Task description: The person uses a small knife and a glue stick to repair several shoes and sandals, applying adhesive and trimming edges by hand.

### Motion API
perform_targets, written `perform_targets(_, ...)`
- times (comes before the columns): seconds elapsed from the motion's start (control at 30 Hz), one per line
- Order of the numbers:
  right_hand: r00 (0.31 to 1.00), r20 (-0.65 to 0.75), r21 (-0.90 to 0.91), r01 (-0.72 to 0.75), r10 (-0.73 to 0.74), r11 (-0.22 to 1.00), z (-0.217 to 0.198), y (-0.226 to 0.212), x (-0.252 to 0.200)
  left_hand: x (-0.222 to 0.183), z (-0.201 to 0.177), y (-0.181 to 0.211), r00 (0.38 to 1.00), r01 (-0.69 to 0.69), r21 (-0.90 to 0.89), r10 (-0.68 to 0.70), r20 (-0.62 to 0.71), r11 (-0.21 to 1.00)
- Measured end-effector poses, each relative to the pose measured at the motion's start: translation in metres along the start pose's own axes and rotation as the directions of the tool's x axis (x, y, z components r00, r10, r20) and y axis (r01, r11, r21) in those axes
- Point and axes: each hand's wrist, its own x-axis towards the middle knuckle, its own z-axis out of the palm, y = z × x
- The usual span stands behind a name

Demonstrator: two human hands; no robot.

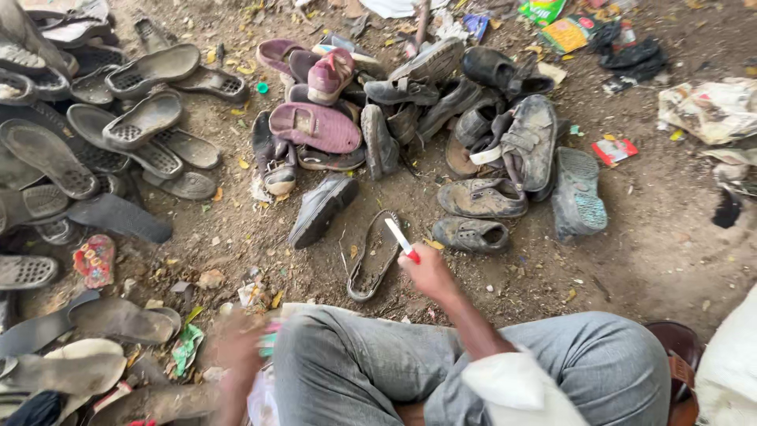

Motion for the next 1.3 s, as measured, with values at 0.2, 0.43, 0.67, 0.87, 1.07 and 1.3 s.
perform_targets(0.2, 0.99, -0.061, -0.27, 0.104, -0.124, 0.957, -0.12, -0.035, -0.057, 0.08, 0.09, 0.122, 0.991, -0.133, 0.467, 0.122, 0.054, 0.874)
perform_targets(0.43, 0.978, -0.206, -0.494, -0.128, 0.027, 0.86, -0.13, -0.017, -0.055, 0.114, 0.07, 0.098, 0.994, -0.112, 0.314, 0.11, 0.024, 0.943)
perform_targets(0.67, 0.999, -0.014, -0.563, -0.04, 0.039, 0.826, -0.103, -0.028, -0.048, 0.259, -0.08, 0.036, 0.949, 0.051, 0.376, 0.072, -0.306, 0.925)
perform_targets(0.87, 0.959, 0.281, -0.599, 0.153, 0.028, 0.786, -0.074, -0.036, -0.055, 0.305, -0.108, 0.073, 0.881, 0.087, 0.459, 0.147, -0.45, 0.884)
perform_targets(1.07, 0.954, 0.287, -0.623, 0.122, 0.081, 0.773, -0.078, -0.026, -0.044, 0.207, 0.056, 0.062, 0.907, 0.129, 0.357, 0.035, -0.42, 0.925)
perform_targets(1.3, 0.975, 0.222, -0.617, 0.139, 0.002, 0.775, -0.069, -0.023, -0.035, 0.151, 0.102, 0.114, 0.945, -0.235, 0.195, 0.271, -0.183, 0.952)
